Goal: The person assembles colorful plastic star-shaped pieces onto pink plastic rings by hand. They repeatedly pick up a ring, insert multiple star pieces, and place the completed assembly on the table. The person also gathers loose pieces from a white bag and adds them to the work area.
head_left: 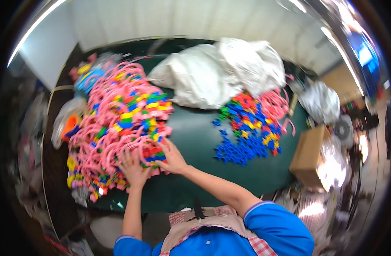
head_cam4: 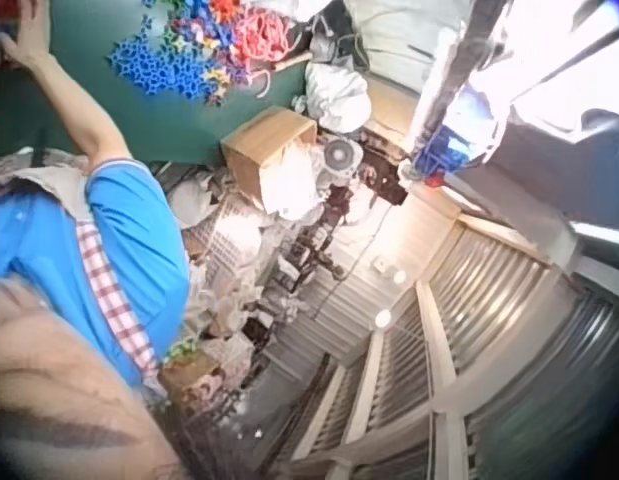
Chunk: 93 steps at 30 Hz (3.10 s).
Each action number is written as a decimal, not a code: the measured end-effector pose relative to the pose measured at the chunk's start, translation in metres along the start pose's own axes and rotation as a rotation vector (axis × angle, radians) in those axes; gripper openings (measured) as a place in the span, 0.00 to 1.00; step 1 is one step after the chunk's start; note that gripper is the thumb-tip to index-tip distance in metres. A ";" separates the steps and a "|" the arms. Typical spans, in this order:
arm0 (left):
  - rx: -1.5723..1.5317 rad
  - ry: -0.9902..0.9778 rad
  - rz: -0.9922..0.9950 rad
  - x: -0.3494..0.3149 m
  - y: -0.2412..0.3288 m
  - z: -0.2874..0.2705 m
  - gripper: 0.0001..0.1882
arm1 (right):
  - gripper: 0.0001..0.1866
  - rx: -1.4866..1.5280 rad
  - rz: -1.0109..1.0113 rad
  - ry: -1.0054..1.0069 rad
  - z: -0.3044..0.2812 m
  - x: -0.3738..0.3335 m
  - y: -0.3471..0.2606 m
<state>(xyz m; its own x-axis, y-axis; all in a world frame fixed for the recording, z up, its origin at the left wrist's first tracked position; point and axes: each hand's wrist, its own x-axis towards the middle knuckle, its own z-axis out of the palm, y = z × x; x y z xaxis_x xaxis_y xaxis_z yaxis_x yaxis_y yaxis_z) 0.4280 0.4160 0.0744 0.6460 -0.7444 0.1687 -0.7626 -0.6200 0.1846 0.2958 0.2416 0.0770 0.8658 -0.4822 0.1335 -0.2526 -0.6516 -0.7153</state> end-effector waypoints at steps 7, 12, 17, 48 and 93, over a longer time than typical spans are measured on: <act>0.107 0.120 0.033 -0.041 0.028 -0.008 0.42 | 0.33 0.177 0.292 0.325 -0.107 -0.153 0.147; 0.131 0.343 -0.025 -0.085 0.129 0.008 0.37 | 0.28 0.145 0.576 0.728 -0.256 -0.218 0.305; -0.264 -0.083 -0.122 -0.121 0.307 0.089 0.47 | 0.33 -0.046 0.533 0.857 -0.415 -0.177 0.449; -0.091 0.413 0.345 0.458 0.503 0.119 0.29 | 0.29 -0.680 0.528 -0.464 -0.569 -0.091 0.515; -0.356 0.553 -0.289 0.418 0.322 0.198 0.30 | 0.63 -0.283 0.131 -0.074 -0.504 0.149 0.375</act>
<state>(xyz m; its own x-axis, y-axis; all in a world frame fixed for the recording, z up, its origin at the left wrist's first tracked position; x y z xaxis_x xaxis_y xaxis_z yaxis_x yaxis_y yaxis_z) 0.4460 -0.1435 0.0129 0.8143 -0.2696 0.5141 -0.5626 -0.5848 0.5844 0.1125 -0.3697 0.1746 0.8442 -0.5360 -0.0050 -0.4655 -0.7286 -0.5025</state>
